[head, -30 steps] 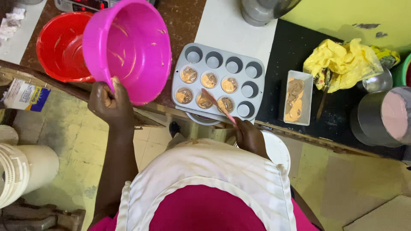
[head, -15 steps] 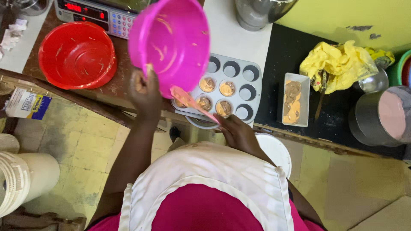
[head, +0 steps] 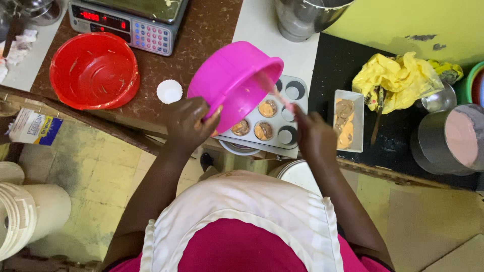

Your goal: The person fills paper liners in a muffin tray with batter from two different bowls using a spatula. They alternate between a pink bowl and a red bowl to distribute the batter into the liners.

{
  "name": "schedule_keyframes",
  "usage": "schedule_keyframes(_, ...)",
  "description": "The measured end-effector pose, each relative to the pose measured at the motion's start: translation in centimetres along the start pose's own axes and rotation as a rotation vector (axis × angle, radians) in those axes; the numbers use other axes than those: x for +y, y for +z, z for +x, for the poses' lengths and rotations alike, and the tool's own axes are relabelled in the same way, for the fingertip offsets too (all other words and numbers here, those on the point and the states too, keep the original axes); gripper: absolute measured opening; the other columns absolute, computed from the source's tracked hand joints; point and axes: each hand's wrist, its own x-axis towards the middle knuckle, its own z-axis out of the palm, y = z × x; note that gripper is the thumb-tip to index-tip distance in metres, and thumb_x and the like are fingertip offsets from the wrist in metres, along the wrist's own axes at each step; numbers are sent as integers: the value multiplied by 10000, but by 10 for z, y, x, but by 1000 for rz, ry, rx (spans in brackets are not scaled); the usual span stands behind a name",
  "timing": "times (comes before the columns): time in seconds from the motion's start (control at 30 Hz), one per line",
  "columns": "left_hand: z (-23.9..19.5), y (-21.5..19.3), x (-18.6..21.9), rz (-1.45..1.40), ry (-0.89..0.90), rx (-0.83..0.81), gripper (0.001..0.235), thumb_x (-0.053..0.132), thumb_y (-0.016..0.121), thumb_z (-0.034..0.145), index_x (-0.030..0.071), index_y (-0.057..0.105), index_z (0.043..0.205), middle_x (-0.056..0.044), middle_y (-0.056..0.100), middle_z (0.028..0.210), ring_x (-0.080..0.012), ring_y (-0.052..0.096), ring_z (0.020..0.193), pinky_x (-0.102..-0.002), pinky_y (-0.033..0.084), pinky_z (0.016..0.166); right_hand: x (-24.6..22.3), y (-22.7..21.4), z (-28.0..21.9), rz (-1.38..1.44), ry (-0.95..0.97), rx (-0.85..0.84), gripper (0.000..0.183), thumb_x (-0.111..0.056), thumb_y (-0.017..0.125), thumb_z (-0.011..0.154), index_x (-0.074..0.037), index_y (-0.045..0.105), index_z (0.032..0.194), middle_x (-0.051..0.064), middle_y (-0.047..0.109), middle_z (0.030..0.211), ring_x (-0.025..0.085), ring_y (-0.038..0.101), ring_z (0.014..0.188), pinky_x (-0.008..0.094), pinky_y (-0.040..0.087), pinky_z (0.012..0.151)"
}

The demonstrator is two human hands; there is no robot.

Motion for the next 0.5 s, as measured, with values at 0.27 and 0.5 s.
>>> schedule_keyframes(0.27,-10,24,-30,-80,-100,216,419,-14,837,1032,122,561,747,-36,582,539,-192,530,393,-293,449,440,-59,2,-21,975,421,-661,322,-294,643,1071,-242,845,1316,94,754,636,265,709,585,385,572,652)
schedule_keyframes(0.5,-8,44,-45,-226,-391,316,312,-8,654,1139,97,585,853,-79,584,620,-161,501,485,-294,439,558,-52,38,-39,869,-18,-304,322,-168,679,1090,-99,755,1395,225,729,924,474,720,802,513,579,700)
